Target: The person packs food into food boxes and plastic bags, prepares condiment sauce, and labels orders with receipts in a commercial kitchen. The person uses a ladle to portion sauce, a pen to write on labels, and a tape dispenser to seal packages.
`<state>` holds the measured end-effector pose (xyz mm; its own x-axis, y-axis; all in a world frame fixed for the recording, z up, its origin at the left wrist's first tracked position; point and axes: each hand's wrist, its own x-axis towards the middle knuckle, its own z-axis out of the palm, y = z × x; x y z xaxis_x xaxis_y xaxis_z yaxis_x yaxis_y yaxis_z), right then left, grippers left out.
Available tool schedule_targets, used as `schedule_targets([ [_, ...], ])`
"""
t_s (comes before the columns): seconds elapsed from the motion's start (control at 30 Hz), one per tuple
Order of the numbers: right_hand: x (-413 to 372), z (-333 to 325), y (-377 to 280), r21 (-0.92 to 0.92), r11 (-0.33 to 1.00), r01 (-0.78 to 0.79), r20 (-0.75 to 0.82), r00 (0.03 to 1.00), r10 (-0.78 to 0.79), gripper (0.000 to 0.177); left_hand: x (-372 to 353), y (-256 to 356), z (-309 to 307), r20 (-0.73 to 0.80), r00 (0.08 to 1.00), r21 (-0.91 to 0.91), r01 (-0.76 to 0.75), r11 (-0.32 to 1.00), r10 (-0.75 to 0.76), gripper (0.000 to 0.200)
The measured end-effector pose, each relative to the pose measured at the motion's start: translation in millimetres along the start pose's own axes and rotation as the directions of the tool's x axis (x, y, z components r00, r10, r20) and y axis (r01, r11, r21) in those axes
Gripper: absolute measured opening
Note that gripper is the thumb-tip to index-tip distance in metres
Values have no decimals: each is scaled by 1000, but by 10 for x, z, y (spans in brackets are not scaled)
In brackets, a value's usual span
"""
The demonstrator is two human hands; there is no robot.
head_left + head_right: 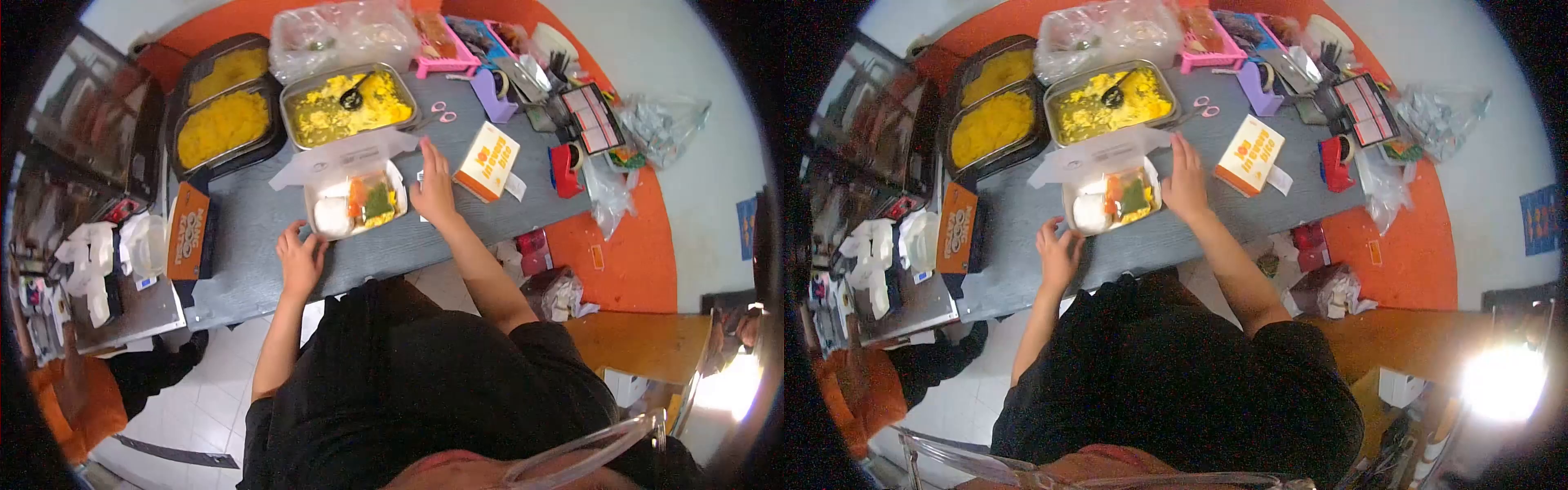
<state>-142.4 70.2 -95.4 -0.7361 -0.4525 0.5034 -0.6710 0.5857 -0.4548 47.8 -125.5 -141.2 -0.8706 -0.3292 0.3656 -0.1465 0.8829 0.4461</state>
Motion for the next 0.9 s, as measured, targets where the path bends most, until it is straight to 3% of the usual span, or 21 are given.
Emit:
schedule_targets([
  [0.07,151,-12,-198,58,981,184,-16,983,-184,58,-197,-86,-115,54,996,-56,73,996,-70,17],
  [0.1,161,7,-260,68,979,194,-10,981,-194,58,-281,-107,-172,48,995,-50,86,995,-83,17],
  [0.17,127,43,-346,248,966,73,222,966,-130,45,-425,-120,-309,-41,995,-54,92,994,-94,29],
  [0.2,81,56,-341,254,964,75,228,964,-136,45,-481,-105,-340,-95,985,-43,137,990,-141,48],
  [0.23,8,66,-296,272,958,87,295,940,-169,37,-483,-90,-371,-97,984,-41,147,988,-150,48],
  [0.27,-80,91,-271,288,953,97,359,911,-201,29,-457,-72,-409,-242,958,-22,151,988,-152,56],
  [0.3,-187,134,-267,290,952,97,366,908,-204,29,-413,-56,-461,-382,912,-4,158,987,-147,63],
  [0.37,-411,164,-286,211,938,275,281,902,-327,22,-283,-84,-534,-397,908,-12,138,990,-131,68],
  [0.43,-563,214,-348,187,953,238,315,904,-288,28,-246,-216,-525,30,977,206,200,958,-210,64],
  [0.47,-644,321,-317,280,953,119,312,927,-208,32,-250,-284,-448,134,949,144,265,953,-284,61],
  [0.5,-698,418,-286,370,929,0,316,940,-126,36,-270,-319,-348,133,950,144,264,954,-283,61],
  [0.53,-701,481,-260,399,912,-100,366,929,-58,42,-288,-341,-243,145,930,33,336,941,-337,57],
  [0.57,-670,554,-244,398,912,-99,364,930,-57,42,-243,-271,-252,165,906,-79,405,911,-389,54],
  [0.6,-619,632,-230,478,852,-215,381,924,19,39,-201,-184,-285,213,865,-196,493,848,-454,49],
  [0.63,-573,674,-213,549,770,-325,406,909,94,36,-181,-191,-284,216,865,-194,492,849,-452,49],
  [0.67,-453,552,-302,550,768,-328,406,909,98,36,-164,-206,-285,233,845,-196,526,828,-482,45],
  [0.73,-147,189,-576,317,823,-471,602,771,209,37,-37,-133,-466,319,766,-115,616,779,-559,40],
  [0.77,-138,200,-551,316,822,-474,602,769,213,37,-36,-144,-465,322,765,-113,616,780,-558,40],
  [0.83,-177,244,-481,404,881,-247,542,840,-13,43,-64,-174,-452,277,850,-209,509,835,-449,51],
  [0.9,-276,278,-418,319,915,-248,616,788,-1,47,-166,-74,-387,302,848,-141,491,860,-435,56],
])
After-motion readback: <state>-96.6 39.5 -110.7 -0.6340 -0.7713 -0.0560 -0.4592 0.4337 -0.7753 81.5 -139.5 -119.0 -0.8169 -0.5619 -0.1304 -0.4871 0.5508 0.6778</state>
